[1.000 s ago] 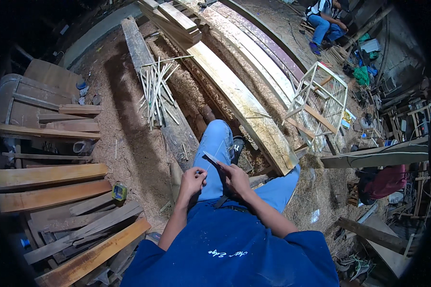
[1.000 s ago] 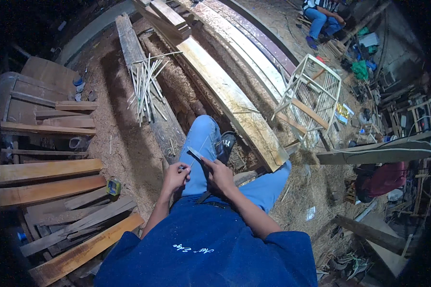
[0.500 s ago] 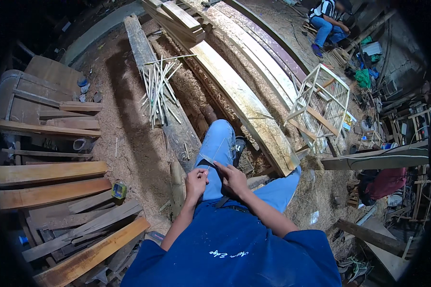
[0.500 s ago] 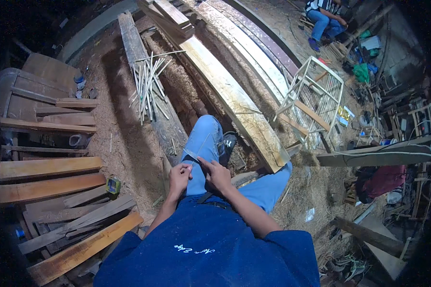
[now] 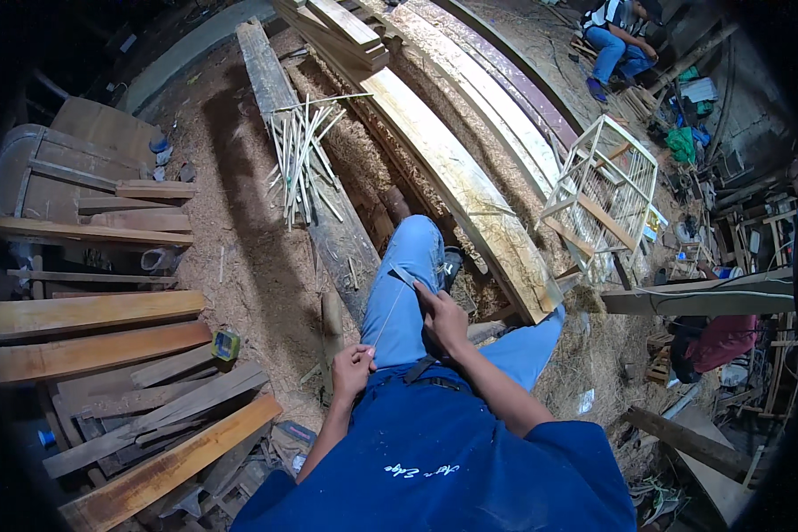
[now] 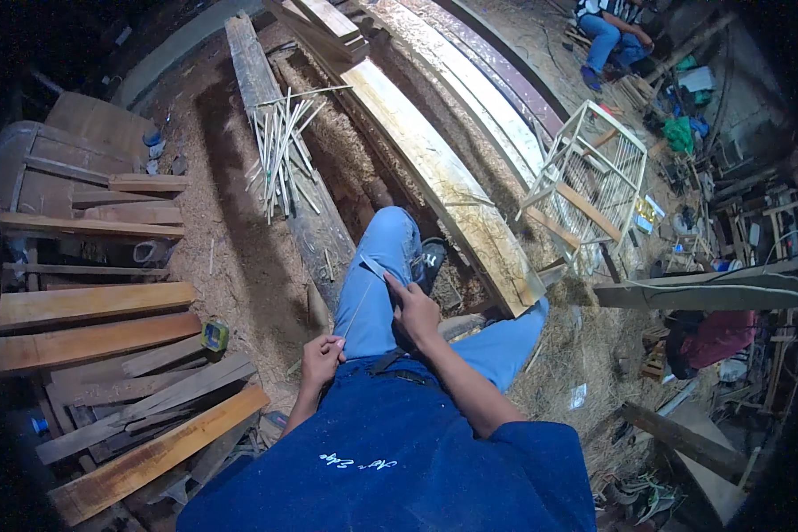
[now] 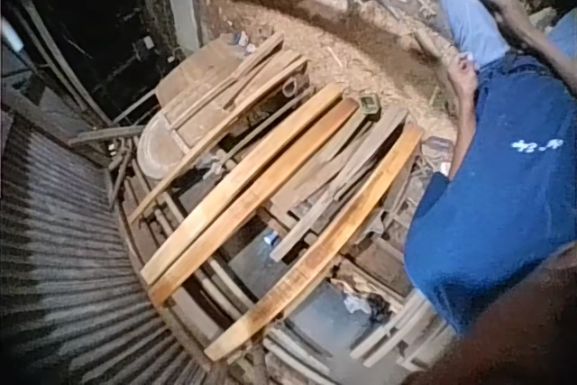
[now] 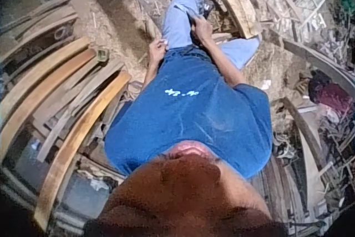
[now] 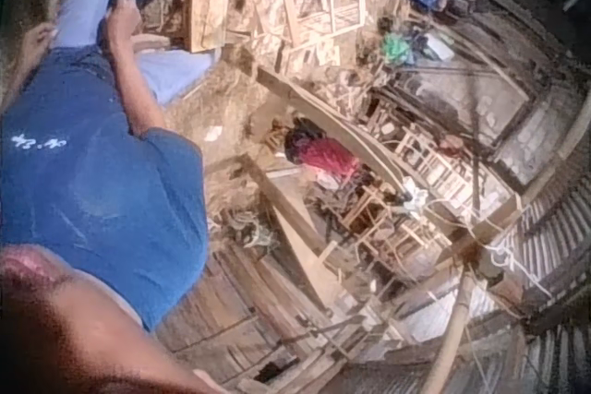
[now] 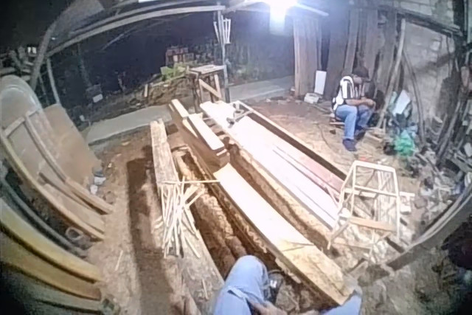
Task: The person uses a knife to shave and whittle thin strips of wood, handling the strips and the tool over a wooden beam while other people work in the background.
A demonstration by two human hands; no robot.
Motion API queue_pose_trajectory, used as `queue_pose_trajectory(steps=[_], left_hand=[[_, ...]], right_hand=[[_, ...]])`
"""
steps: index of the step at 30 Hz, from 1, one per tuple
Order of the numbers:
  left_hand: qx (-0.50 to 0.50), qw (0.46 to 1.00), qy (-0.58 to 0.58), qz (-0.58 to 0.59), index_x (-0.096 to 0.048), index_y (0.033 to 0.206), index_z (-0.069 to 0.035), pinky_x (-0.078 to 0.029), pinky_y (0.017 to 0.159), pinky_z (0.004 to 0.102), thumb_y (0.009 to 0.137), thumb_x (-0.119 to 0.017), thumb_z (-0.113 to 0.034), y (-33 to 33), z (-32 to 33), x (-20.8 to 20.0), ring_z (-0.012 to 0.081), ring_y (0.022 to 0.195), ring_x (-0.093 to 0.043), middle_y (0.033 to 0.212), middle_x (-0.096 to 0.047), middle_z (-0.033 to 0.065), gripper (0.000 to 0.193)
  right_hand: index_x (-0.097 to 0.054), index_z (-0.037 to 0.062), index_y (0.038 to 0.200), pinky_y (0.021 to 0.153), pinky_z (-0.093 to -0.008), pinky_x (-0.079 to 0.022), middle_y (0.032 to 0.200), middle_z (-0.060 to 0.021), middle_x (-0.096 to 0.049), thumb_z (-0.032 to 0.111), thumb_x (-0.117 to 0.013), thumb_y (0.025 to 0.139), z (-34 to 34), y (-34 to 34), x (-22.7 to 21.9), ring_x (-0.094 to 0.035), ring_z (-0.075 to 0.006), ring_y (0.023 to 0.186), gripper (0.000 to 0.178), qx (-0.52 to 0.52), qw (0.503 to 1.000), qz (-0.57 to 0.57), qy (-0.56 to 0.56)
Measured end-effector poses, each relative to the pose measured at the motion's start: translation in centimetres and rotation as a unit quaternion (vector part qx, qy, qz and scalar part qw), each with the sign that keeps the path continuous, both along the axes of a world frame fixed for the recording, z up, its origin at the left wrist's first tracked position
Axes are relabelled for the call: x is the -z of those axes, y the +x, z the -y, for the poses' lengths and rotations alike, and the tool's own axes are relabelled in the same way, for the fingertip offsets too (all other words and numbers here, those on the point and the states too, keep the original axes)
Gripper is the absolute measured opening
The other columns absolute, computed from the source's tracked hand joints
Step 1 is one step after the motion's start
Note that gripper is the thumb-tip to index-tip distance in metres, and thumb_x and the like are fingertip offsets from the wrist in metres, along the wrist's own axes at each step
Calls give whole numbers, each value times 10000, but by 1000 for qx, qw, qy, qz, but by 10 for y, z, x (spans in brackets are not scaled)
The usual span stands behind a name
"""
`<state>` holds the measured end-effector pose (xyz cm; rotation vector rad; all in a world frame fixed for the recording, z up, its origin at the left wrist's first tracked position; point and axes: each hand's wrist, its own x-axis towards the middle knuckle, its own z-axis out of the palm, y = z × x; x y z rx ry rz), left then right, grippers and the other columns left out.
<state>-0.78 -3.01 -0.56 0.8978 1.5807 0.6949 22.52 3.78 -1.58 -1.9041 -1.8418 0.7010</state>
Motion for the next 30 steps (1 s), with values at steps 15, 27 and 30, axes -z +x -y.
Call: queue_pose_trajectory(steps=[15, 27, 30], left_hand=[[19, 998, -52, 3, -671, 962, -13, -394, 402, 245, 904, -686, -118, 53, -94, 0, 85, 473, -545, 674, -655, 56, 121], [-22, 996, -60, 56, -680, 982, -12, -376, 483, 219, 900, -706, -110, 31, -51, -5, 63, 549, -531, 657, -612, 9, 131], [-22, 996, -62, 54, -681, 968, -11, -374, 492, 214, 897, -712, -110, 24, -37, -8, 57, 553, -534, 658, -618, 10, 126]], right_hand=[[-602, 348, 1314, 607, -423, -526, 821, -95, -595, 160, -613, 886, 11, -1, -5, -644, -312, 700, 467, -53, 996, -61, 31], [-584, 338, 1335, 588, -434, -530, 848, -94, -600, 116, -635, 804, 11, -7, -8, -643, -321, 678, 577, -63, 997, 3, 37], [-564, 348, 1347, 576, -455, -530, 825, -108, -594, 122, -635, 794, 8, -6, -4, -647, -328, 656, 602, -53, 997, 11, 48]])
